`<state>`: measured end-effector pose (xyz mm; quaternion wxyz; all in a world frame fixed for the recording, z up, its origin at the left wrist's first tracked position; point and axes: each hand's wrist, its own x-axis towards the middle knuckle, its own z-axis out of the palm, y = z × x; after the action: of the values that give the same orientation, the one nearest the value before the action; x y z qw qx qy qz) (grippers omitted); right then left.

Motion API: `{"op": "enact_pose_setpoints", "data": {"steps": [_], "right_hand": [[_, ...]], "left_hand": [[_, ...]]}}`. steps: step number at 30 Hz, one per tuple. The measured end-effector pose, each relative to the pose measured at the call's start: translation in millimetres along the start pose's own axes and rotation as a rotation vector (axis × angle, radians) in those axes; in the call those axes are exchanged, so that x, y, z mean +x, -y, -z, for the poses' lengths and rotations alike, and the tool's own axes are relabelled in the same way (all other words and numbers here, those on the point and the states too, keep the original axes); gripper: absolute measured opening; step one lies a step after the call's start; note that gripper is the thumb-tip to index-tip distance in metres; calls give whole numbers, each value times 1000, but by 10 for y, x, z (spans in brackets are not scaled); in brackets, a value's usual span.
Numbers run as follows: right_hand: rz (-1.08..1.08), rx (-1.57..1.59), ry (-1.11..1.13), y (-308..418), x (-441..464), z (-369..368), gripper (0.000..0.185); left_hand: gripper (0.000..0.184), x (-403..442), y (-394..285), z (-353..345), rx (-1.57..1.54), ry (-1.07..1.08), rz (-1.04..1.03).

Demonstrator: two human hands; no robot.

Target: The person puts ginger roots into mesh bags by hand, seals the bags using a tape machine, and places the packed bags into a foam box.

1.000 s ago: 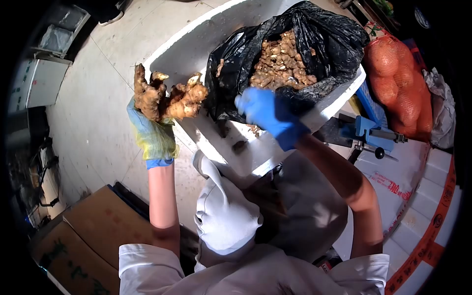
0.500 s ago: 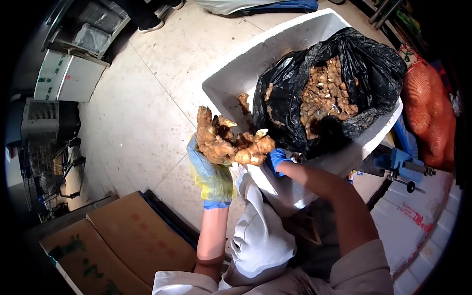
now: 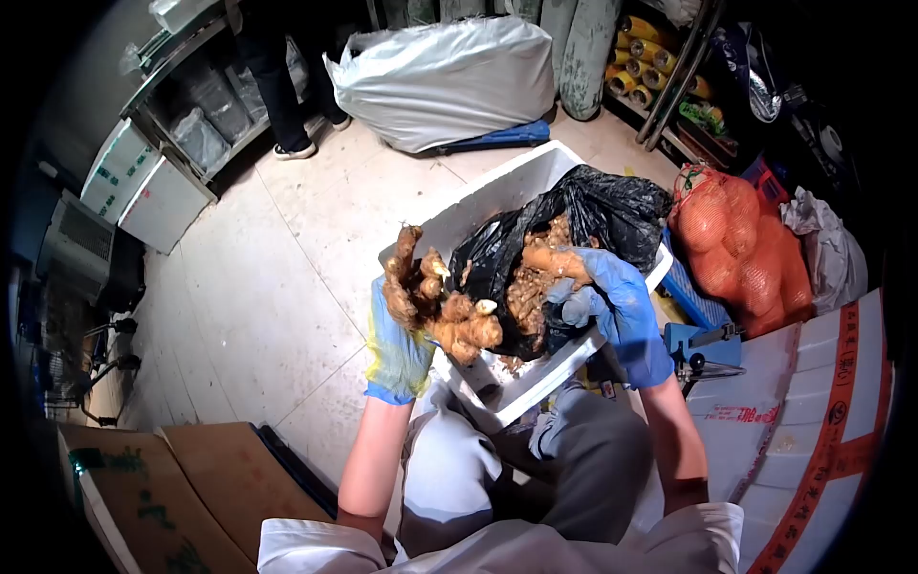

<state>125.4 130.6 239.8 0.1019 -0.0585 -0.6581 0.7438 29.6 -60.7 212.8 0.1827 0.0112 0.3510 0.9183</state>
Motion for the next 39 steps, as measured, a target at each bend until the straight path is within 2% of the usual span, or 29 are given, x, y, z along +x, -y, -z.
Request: {"op": "enact_pose_setpoints", "data": {"steps": [1, 2, 3, 5, 7, 8, 9, 15, 17, 19, 21, 22, 24, 28, 29, 30, 31, 32, 33, 34, 35, 36, 37, 39], "right_hand": [[-21, 202, -53, 62, -32, -21, 32], [-17, 233, -43, 87, -64, -25, 30], [-19, 265, -35, 80, -91, -32, 28], [72, 108, -165, 49, -120, -140, 24], [5, 232, -128, 172, -196, -271, 22], [-4, 204, -125, 158, -223, -280, 21], [-55, 179, -75, 98, -227, -231, 18], [-176, 95, -180, -115, -263, -227, 12], [-190, 77, -218, -174, -249, -177, 12], [-179, 70, -207, -206, -228, -142, 16], [-268, 24, -224, -139, -239, -164, 15], [-273, 19, -218, -178, -234, -170, 15], [-202, -198, -243, -310, -228, -194, 16], [-85, -381, -214, -397, -285, -277, 25], [-137, -409, -203, -392, -296, -286, 25], [-197, -386, -191, -385, -313, -305, 25], [-117, -515, -178, -510, -315, -282, 22], [-45, -561, -141, -479, -346, -303, 23], [94, -709, -82, -500, -369, -296, 20], [65, -711, -154, -491, -373, -363, 17], [97, -706, -152, -521, -399, -373, 14], [502, -1069, 15, -583, -398, -282, 15], [538, -1046, 44, -570, -398, -271, 19], [-91, -474, 56, -347, -416, -227, 28]], "left_hand": [[44, -83, 14, -92, -29, 41, -33], [46, -149, 114, -259, -34, -27, -190], [49, -157, 160, -169, -139, 78, -106], [56, -172, 252, 10, -327, 259, 93], [57, -252, 282, -58, -408, 308, 154], [56, -239, 342, -26, -377, 445, 111], [55, -363, 356, -224, -100, 149, -45], [54, -440, 574, -113, -96, 225, 110], [53, -428, 634, -47, 125, 214, 19], [53, -399, 638, -4, 77, 228, 50], [53, -371, 627, 6, -11, 261, 96], [49, -393, 633, -48, -137, 209, 177], [46, -422, 622, -60, -117, 205, 222], [40, -403, 607, -51, -175, 178, 348], [39, -333, 573, -48, -131, 214, 371], [37, -348, 504, -165, -86, 16, 456], [32, -363, 489, -163, -47, 76, 352], [29, -393, 451, -161, 0, 124, 393], [31, -416, 399, -197, 0, 76, 440], [34, -408, 495, -46, -51, -43, 508], [35, -414, 490, 10, -58, -44, 523], [35, -432, 477, 12, -60, -63, 497], [35, -447, 480, 11, -64, -79, 478], [34, -399, 532, 99, -97, -34, 490]]}}
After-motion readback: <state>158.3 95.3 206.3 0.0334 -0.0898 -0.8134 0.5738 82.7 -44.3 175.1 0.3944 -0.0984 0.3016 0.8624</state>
